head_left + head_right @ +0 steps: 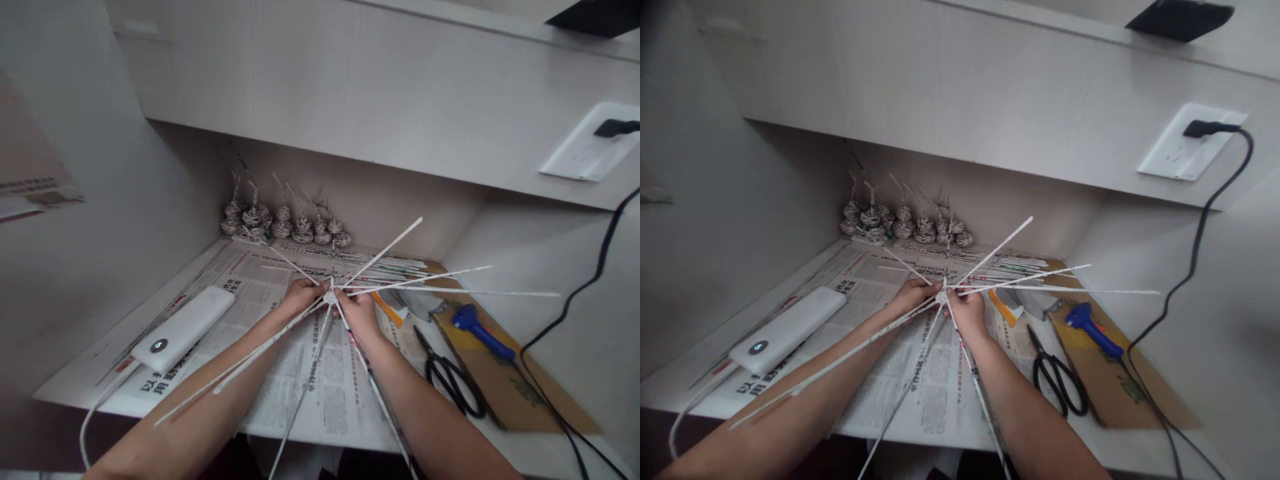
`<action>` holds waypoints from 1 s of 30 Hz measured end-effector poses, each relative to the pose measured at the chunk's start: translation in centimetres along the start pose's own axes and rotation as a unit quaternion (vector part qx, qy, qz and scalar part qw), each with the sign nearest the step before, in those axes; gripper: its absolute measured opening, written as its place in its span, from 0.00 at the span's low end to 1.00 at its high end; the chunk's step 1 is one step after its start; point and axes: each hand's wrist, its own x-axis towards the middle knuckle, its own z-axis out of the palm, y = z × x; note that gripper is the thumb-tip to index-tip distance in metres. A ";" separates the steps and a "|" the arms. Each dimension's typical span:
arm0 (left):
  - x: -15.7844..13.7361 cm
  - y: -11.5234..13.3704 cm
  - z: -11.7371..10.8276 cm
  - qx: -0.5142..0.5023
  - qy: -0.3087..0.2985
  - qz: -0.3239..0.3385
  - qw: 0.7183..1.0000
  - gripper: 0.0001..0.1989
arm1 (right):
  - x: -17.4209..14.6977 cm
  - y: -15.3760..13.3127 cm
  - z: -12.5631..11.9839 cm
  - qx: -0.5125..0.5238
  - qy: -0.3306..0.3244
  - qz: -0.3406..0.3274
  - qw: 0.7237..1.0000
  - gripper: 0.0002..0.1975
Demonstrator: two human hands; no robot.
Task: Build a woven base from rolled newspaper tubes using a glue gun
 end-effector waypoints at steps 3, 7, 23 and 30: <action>0.1 0.1 -0.2 0.008 -0.011 0.004 1.000 0.17 | -0.1 -0.2 -0.1 -0.011 -0.007 -0.002 1.000 0.17; 0.0 0.4 0.0 0.019 -0.009 -0.012 1.000 0.16 | 0.0 0.0 -0.3 -0.018 -0.019 -0.011 1.000 0.17; -0.3 0.2 0.2 0.033 -0.011 0.011 0.999 0.13 | 0.1 0.0 -0.1 0.045 0.006 0.028 0.999 0.11; 0.2 -0.1 0.0 0.085 -0.002 0.053 0.995 0.13 | 0.3 0.2 -0.2 0.046 0.015 0.019 0.999 0.11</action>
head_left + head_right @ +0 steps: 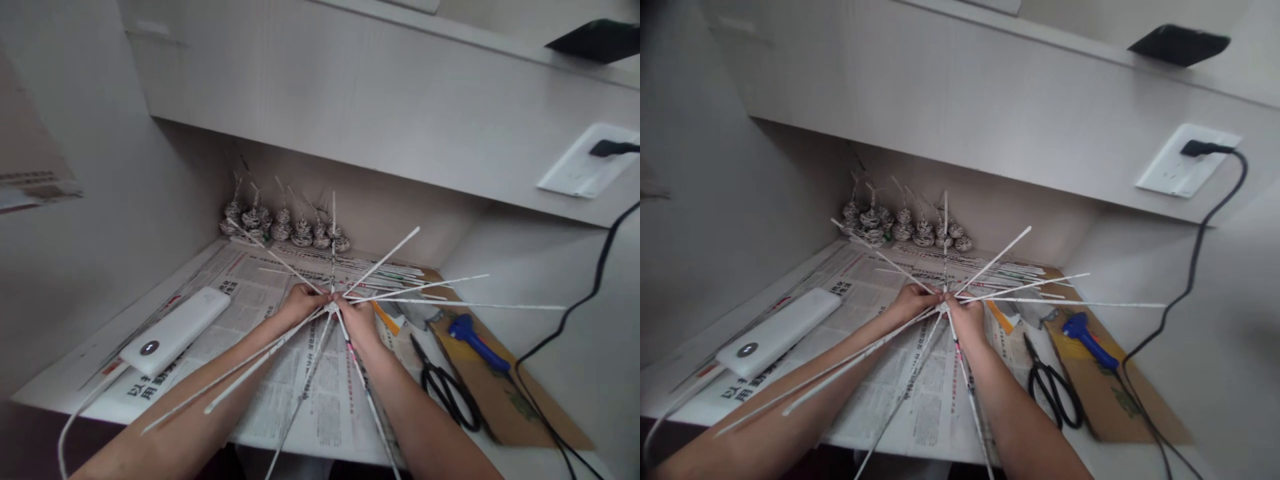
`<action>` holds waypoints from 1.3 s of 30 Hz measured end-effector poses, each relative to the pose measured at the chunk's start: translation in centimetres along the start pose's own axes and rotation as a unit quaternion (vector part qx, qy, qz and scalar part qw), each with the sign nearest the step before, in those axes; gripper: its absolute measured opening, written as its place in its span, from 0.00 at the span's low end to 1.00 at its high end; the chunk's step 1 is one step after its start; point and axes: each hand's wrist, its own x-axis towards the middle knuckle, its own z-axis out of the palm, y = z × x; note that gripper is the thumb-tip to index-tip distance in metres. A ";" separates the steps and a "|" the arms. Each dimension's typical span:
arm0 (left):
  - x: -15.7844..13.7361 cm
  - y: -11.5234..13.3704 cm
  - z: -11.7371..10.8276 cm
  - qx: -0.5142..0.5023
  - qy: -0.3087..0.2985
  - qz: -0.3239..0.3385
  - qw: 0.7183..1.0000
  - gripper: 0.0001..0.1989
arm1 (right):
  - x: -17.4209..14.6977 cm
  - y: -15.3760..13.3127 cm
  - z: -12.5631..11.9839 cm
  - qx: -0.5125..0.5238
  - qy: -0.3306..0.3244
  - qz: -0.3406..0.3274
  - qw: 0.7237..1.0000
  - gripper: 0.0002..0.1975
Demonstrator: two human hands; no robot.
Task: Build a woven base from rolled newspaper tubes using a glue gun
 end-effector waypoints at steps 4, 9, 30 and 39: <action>0.2 -0.1 -0.1 0.011 -0.009 -0.015 1.000 0.15 | 0.1 0.2 -0.2 -0.030 -0.006 -0.023 0.999 0.12; -0.1 0.0 0.1 0.072 0.029 0.047 0.996 0.14 | -0.2 0.0 -0.1 -0.088 -0.023 -0.024 0.996 0.12; -0.2 0.4 0.7 0.002 0.044 0.049 0.998 0.13 | -0.2 0.0 0.4 0.063 -0.022 0.106 0.992 0.14; -0.3 0.0 0.0 -0.042 -0.004 -0.017 0.999 0.19 | -0.3 0.0 0.1 -0.003 -0.035 0.039 0.999 0.12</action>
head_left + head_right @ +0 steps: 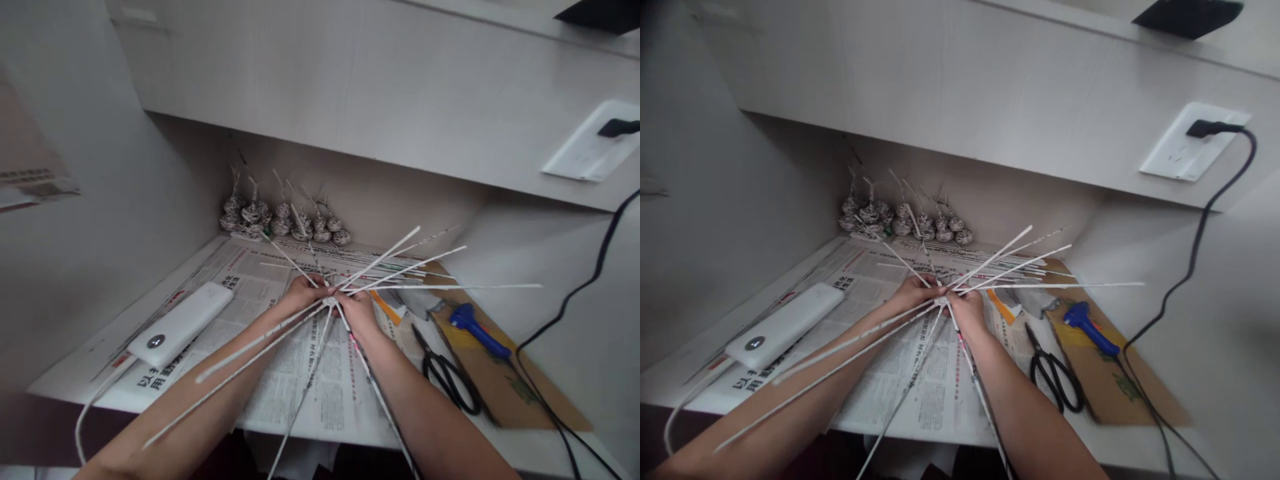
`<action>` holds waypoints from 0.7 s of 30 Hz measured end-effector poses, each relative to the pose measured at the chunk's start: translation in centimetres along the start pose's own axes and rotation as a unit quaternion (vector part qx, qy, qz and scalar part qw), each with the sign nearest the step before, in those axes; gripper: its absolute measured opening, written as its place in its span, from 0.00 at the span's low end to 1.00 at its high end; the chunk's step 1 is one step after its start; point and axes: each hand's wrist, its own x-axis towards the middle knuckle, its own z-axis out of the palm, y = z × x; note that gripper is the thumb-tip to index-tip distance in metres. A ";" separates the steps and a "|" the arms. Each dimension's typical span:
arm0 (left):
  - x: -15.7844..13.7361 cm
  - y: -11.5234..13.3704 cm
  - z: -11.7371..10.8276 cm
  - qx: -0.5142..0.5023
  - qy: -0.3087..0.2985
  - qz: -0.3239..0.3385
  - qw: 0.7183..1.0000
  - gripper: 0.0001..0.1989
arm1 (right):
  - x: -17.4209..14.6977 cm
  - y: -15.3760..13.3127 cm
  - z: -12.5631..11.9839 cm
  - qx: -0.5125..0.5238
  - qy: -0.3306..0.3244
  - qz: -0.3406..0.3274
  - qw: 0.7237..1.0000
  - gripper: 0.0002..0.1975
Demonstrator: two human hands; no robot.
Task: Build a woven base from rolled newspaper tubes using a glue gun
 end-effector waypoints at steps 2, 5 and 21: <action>0.0 0.0 -0.2 0.012 -0.002 -0.007 1.000 0.19 | 0.0 -0.1 0.1 0.004 -0.007 0.009 1.000 0.12; 0.0 0.3 -0.3 0.002 0.024 -0.002 1.000 0.19 | 0.0 -0.1 0.2 0.048 -0.031 0.025 0.998 0.14; 0.1 0.3 -0.1 -0.012 0.021 -0.030 0.999 0.18 | -0.2 -0.9 0.4 0.073 -0.006 0.084 0.994 0.12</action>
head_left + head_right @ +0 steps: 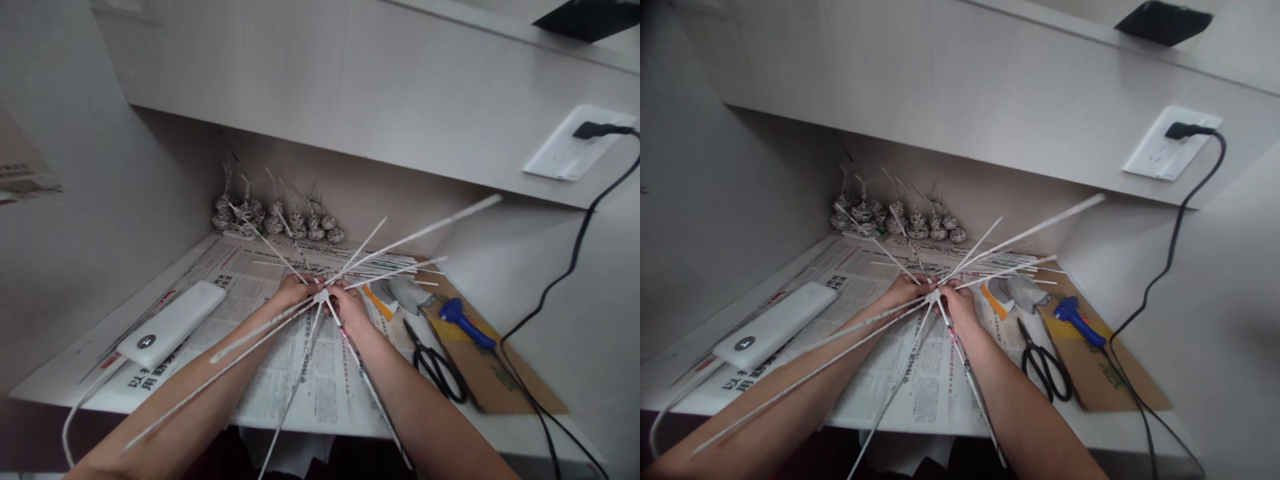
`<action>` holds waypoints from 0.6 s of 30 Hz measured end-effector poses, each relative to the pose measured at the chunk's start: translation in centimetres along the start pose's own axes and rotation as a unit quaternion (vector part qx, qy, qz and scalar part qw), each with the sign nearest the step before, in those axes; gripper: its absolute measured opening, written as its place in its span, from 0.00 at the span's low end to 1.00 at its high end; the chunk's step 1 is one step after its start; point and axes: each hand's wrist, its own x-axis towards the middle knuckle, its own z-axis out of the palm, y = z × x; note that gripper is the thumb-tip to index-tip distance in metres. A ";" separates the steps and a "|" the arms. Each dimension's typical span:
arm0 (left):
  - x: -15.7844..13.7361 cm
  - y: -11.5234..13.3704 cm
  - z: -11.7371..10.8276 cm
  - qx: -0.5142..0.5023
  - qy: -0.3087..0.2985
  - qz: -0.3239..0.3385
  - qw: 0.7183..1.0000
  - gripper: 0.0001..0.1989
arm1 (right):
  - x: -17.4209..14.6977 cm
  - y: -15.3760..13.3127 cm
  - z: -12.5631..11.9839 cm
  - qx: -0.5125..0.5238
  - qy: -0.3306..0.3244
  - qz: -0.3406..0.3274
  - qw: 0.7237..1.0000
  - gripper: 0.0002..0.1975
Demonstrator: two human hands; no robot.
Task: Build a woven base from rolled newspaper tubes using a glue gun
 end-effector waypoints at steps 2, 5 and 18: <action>-0.1 0.1 0.2 -0.011 0.006 0.003 1.000 0.18 | 0.0 0.0 0.1 0.014 0.004 -0.007 1.000 0.12; -0.2 0.4 0.4 -0.023 0.022 0.020 0.999 0.17 | 0.0 -0.1 0.1 0.077 0.005 -0.022 0.997 0.12; -0.7 1.2 0.3 0.010 0.082 0.057 0.995 0.16 | 0.0 1.1 -0.1 -0.085 -0.011 -0.138 0.987 0.16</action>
